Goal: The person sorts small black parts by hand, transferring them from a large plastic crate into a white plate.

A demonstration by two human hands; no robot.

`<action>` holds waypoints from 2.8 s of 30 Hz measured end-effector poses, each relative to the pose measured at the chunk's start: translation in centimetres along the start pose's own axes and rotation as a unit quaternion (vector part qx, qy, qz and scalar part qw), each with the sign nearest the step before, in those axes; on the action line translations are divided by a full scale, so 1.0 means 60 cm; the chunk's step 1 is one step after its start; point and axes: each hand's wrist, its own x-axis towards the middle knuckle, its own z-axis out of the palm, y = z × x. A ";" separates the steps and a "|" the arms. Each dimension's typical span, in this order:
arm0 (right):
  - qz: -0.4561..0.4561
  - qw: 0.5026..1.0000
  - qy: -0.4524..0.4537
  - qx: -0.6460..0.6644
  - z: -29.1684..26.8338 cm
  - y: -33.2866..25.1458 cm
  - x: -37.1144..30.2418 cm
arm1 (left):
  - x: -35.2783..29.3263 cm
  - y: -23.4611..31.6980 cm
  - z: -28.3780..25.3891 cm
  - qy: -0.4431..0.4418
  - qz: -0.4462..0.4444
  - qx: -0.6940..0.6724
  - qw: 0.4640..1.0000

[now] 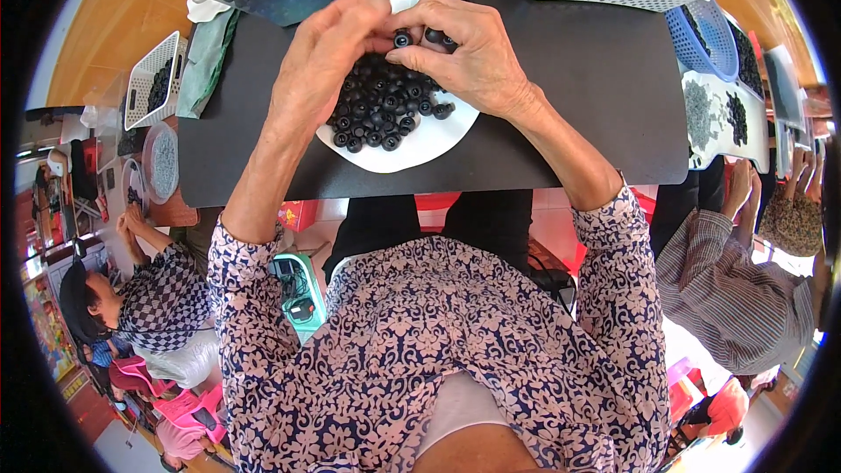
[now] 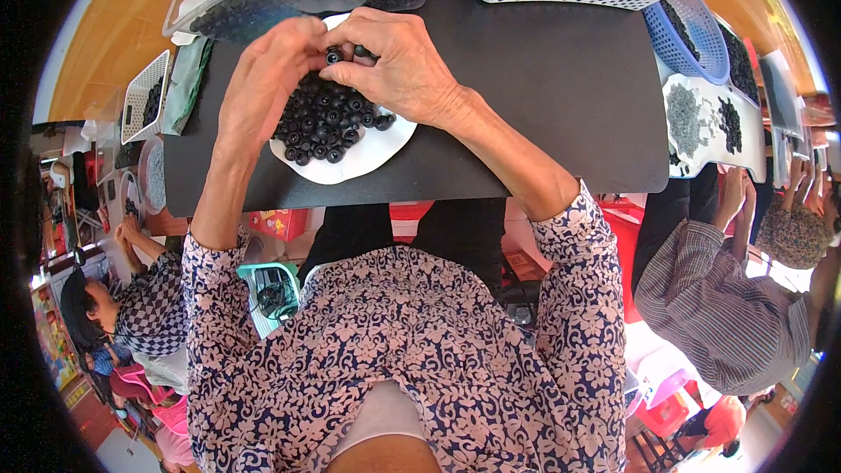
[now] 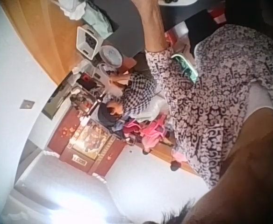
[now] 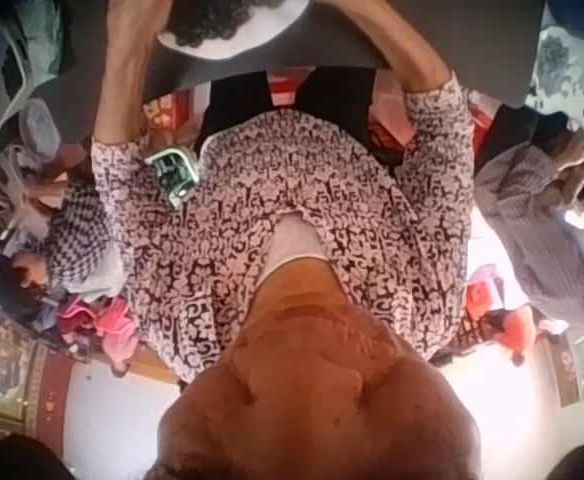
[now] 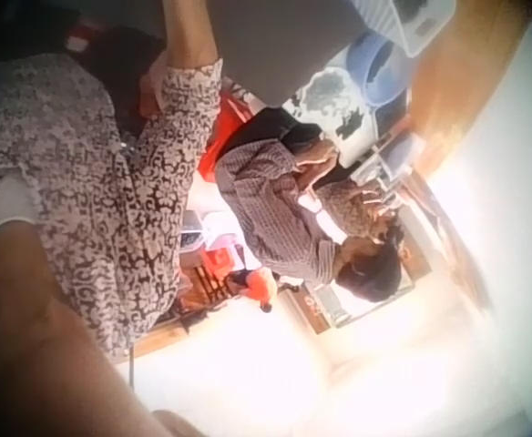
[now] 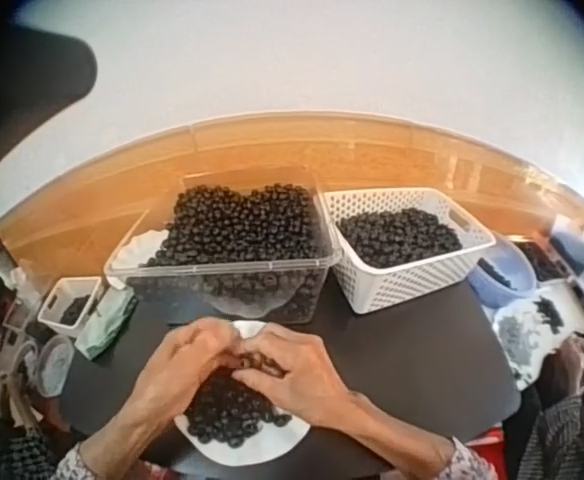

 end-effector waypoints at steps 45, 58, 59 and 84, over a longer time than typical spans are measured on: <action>0.185 0.947 0.057 0.256 -0.025 0.010 0.004 | 0.049 -0.007 -0.002 0.015 0.178 0.547 0.818; 0.126 0.985 -0.018 0.116 -0.020 0.000 0.002 | 0.024 0.009 -0.002 -0.083 -0.019 -0.016 0.996; 0.125 0.986 -0.022 0.105 -0.020 0.000 0.002 | 0.022 0.012 0.000 -0.077 -0.019 -0.010 0.997; 0.012 0.998 0.030 0.045 -0.002 -0.003 -0.011 | 0.021 -0.019 0.057 -0.021 0.120 0.083 0.989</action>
